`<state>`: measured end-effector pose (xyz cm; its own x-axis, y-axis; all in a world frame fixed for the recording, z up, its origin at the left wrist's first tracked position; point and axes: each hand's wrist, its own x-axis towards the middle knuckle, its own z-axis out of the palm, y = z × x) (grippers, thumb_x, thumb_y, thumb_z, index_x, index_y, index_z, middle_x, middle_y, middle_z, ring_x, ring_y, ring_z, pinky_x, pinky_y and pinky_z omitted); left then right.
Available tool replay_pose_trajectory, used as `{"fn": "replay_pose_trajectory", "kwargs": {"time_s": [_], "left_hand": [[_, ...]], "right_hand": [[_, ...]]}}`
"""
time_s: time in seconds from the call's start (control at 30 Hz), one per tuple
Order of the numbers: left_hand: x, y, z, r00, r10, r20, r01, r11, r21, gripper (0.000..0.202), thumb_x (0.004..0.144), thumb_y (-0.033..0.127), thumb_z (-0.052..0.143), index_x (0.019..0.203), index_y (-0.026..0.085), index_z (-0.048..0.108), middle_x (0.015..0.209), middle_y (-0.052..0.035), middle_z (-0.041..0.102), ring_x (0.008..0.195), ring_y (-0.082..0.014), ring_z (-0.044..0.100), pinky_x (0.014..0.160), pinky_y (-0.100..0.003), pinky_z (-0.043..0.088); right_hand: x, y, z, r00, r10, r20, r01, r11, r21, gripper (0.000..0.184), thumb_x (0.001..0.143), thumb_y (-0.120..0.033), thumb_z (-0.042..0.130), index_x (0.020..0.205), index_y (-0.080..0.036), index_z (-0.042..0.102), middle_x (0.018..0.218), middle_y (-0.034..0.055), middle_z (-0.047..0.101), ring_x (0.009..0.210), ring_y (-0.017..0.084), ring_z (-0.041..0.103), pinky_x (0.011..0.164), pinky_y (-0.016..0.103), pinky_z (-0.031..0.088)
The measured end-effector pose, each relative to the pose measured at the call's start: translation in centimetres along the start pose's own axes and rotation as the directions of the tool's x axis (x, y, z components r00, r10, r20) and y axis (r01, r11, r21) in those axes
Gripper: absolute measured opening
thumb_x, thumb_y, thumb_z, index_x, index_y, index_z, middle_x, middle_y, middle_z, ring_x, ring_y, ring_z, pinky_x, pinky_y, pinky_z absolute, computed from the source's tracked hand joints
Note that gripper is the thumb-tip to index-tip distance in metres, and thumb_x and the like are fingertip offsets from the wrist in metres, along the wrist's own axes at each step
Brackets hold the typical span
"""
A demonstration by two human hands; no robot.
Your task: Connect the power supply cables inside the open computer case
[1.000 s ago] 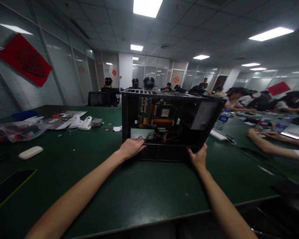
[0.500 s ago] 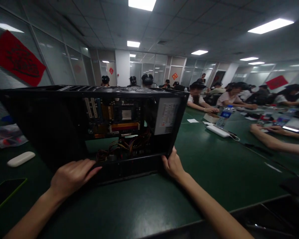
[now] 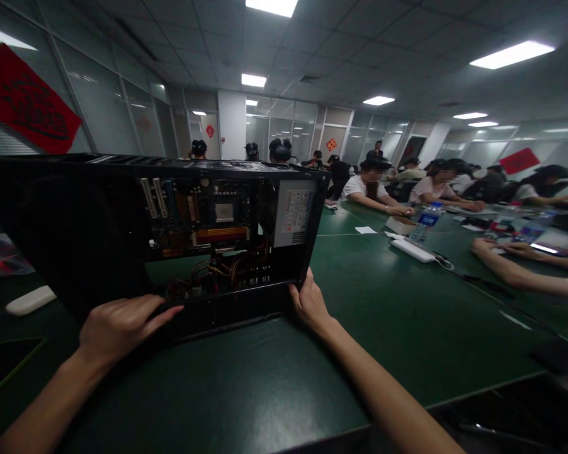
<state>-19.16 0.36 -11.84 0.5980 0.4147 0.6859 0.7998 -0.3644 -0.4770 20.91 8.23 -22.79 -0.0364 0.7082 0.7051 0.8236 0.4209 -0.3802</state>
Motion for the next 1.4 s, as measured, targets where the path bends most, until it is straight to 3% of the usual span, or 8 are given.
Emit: {"fn": "replay_pose_trajectory", "kwargs": {"time_s": [0.13, 0.3, 0.4, 0.57, 0.83, 1.07, 1.23, 1.4], "left_hand": [[-0.2, -0.1, 0.2, 1.000, 0.000, 0.002, 0.000, 1.000, -0.005, 0.047, 0.101, 0.048, 0.052, 0.066, 0.020, 0.065, 0.056, 0.0011, 0.062, 0.049, -0.0182, 0.062, 0.051, -0.030, 0.038], [-0.4, -0.2, 0.5, 1.000, -0.024, 0.019, 0.023, 1.000, 0.017, 0.047, 0.102, 0.045, 0.049, 0.066, 0.020, 0.066, 0.057, 0.0009, 0.065, 0.050, -0.0171, 0.061, 0.053, -0.029, 0.037], [-0.5, -0.3, 1.0, 0.996, -0.068, 0.055, 0.067, 0.998, 0.022, 0.049, 0.102, 0.046, 0.048, 0.066, 0.020, 0.068, 0.059, -0.0009, 0.067, 0.052, -0.0174, 0.062, 0.055, -0.029, 0.037], [-0.8, -0.4, 1.5, 0.980, -0.167, 0.105, 0.170, 0.985, -0.017, 0.051, 0.101, 0.050, 0.048, 0.066, 0.020, 0.069, 0.060, -0.0036, 0.067, 0.055, -0.0180, 0.062, 0.055, -0.028, 0.036], [-0.9, -0.2, 0.9, 0.992, -0.106, 0.073, 0.103, 0.994, 0.035, 0.048, 0.101, 0.049, 0.048, 0.072, 0.019, 0.070, 0.066, -0.0042, 0.070, 0.059, -0.0207, 0.066, 0.060, -0.031, 0.045], [-0.8, 0.3, 0.7, 0.980, -0.163, 0.111, 0.164, 0.986, 0.006, 0.047, 0.103, 0.047, 0.045, 0.079, 0.017, 0.072, 0.075, -0.0065, 0.074, 0.064, -0.0230, 0.069, 0.063, -0.034, 0.049], [-0.4, 0.4, 0.3, 0.958, -0.222, 0.183, 0.233, 0.972, -0.041, 0.050, 0.102, 0.051, 0.044, 0.081, 0.017, 0.074, 0.079, -0.0076, 0.076, 0.067, -0.0238, 0.071, 0.064, -0.034, 0.049], [1.0, 0.6, -0.9, 0.854, -0.302, 0.423, 0.347, 0.937, -0.031, 0.045, 0.095, 0.059, 0.051, 0.089, 0.022, 0.076, 0.085, -0.0062, 0.078, 0.073, -0.0274, 0.072, 0.059, -0.032, 0.046]], "right_hand": [[0.2, -0.9, -1.5, 0.984, -0.110, -0.143, 0.119, 0.991, 0.055, 0.055, 0.096, -0.036, 0.052, 0.144, -0.016, 0.033, 0.125, 0.0199, 0.056, 0.107, 0.031, 0.063, 0.081, 0.046, 0.057], [1.1, -4.1, -4.5, 0.789, -0.444, -0.425, 0.490, 0.872, 0.000, 0.053, 0.085, -0.020, 0.065, 0.134, -0.026, 0.044, 0.117, 0.0111, 0.053, 0.112, 0.029, 0.056, 0.091, 0.051, 0.053], [2.9, -7.5, -5.3, 0.797, -0.601, -0.059, 0.604, 0.792, 0.087, 0.027, 0.090, -0.020, 0.055, 0.117, -0.025, 0.056, 0.109, 0.0112, 0.062, 0.102, 0.027, 0.062, 0.090, 0.049, 0.053], [8.2, -12.1, -3.2, 0.836, -0.343, 0.429, 0.251, 0.933, 0.257, 0.028, 0.100, -0.034, 0.049, 0.116, -0.017, 0.065, 0.110, 0.0144, 0.071, 0.099, 0.027, 0.067, 0.087, 0.042, 0.053], [12.5, -12.6, 2.4, 0.600, -0.346, 0.721, 0.038, 0.913, 0.406, 0.036, 0.095, -0.036, 0.060, 0.125, -0.018, 0.069, 0.128, 0.0124, 0.070, 0.116, 0.030, 0.066, 0.100, 0.043, 0.050], [12.7, -12.5, 2.2, 0.740, -0.357, 0.571, -0.178, 0.714, 0.677, 0.031, 0.091, -0.037, 0.062, 0.112, -0.019, 0.076, 0.116, 0.0072, 0.075, 0.111, 0.026, 0.067, 0.101, 0.043, 0.050], [13.2, -13.7, 0.8, 0.803, -0.207, 0.559, -0.467, 0.366, 0.805, 0.044, 0.079, -0.048, 0.074, 0.113, -0.020, 0.075, 0.127, 0.0091, 0.071, 0.121, 0.027, 0.063, 0.104, 0.044, 0.048], [13.0, -15.8, -1.5, 0.857, -0.175, 0.485, -0.477, 0.089, 0.874, 0.045, 0.076, -0.043, 0.078, 0.116, -0.025, 0.072, 0.125, 0.0071, 0.072, 0.122, 0.026, 0.063, 0.102, 0.042, 0.050]]}}
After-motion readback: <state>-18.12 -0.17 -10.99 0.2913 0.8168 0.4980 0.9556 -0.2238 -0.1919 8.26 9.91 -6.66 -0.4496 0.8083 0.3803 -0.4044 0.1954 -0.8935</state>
